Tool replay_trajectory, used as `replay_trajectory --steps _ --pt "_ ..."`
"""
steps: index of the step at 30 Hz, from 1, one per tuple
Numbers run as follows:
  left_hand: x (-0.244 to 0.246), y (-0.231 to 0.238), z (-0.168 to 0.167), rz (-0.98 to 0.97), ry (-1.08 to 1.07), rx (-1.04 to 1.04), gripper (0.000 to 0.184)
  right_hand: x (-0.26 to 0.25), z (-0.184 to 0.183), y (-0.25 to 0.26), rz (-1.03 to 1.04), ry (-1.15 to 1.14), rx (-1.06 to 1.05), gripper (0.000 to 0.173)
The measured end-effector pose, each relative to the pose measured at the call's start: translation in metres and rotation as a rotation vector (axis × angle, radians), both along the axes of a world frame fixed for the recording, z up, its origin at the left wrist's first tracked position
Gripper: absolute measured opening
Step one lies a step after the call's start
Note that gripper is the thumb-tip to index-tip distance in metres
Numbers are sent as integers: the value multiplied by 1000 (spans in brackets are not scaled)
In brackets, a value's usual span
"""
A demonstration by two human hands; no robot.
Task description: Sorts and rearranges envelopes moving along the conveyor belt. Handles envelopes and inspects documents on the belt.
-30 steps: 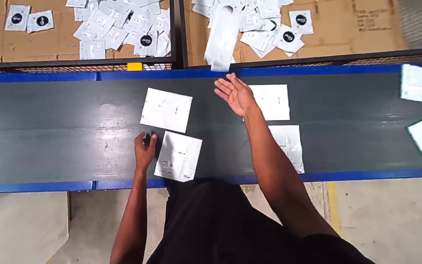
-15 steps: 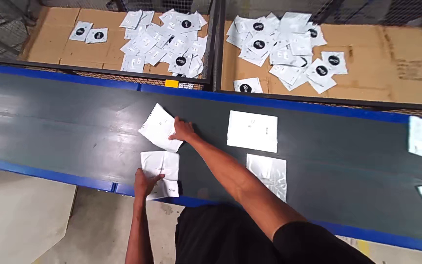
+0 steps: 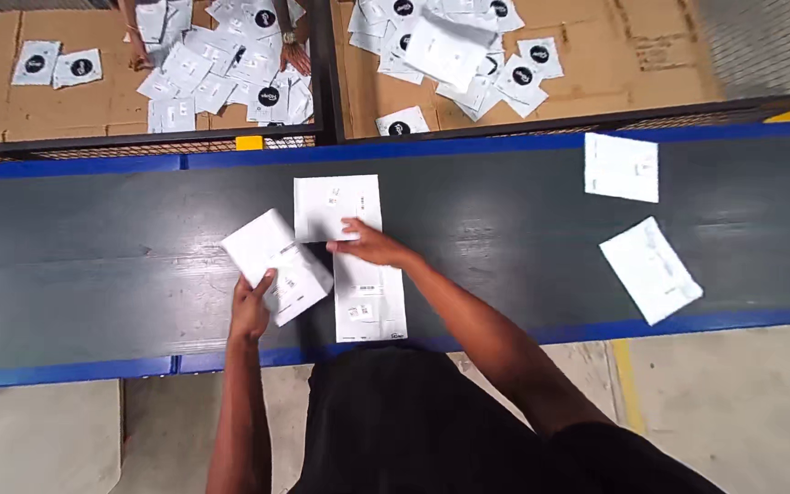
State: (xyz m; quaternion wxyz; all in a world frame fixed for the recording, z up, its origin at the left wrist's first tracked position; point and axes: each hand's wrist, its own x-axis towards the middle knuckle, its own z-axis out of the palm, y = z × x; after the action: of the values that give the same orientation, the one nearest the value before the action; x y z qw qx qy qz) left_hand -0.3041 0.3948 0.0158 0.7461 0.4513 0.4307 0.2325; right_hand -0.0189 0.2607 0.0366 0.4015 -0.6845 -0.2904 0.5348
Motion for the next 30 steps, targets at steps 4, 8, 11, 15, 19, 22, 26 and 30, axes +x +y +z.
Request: replay_trajectory --steps 4,8,11,15,19,22,26,30 --pt "81 21 -14 -192 75 146 49 -8 3 -3 41 237 203 35" --pt "105 93 -57 -258 970 612 118 103 26 -4 -508 257 285 54" --pt "109 123 -62 -329 1261 607 134 158 27 -23 -665 132 224 75" --pt "79 156 -73 -214 1047 432 95 110 -5 -42 -359 -74 114 50" --pt "89 143 -29 -193 352 278 55 60 -39 -29 -198 -158 115 90" --pt "114 111 46 -362 9 229 56 53 -28 12 -274 102 159 94" --pt "90 141 93 -520 -130 263 55 73 37 63 -299 152 311 41" --pt "-71 193 52 -154 536 397 65 148 38 70 -705 307 391 48"
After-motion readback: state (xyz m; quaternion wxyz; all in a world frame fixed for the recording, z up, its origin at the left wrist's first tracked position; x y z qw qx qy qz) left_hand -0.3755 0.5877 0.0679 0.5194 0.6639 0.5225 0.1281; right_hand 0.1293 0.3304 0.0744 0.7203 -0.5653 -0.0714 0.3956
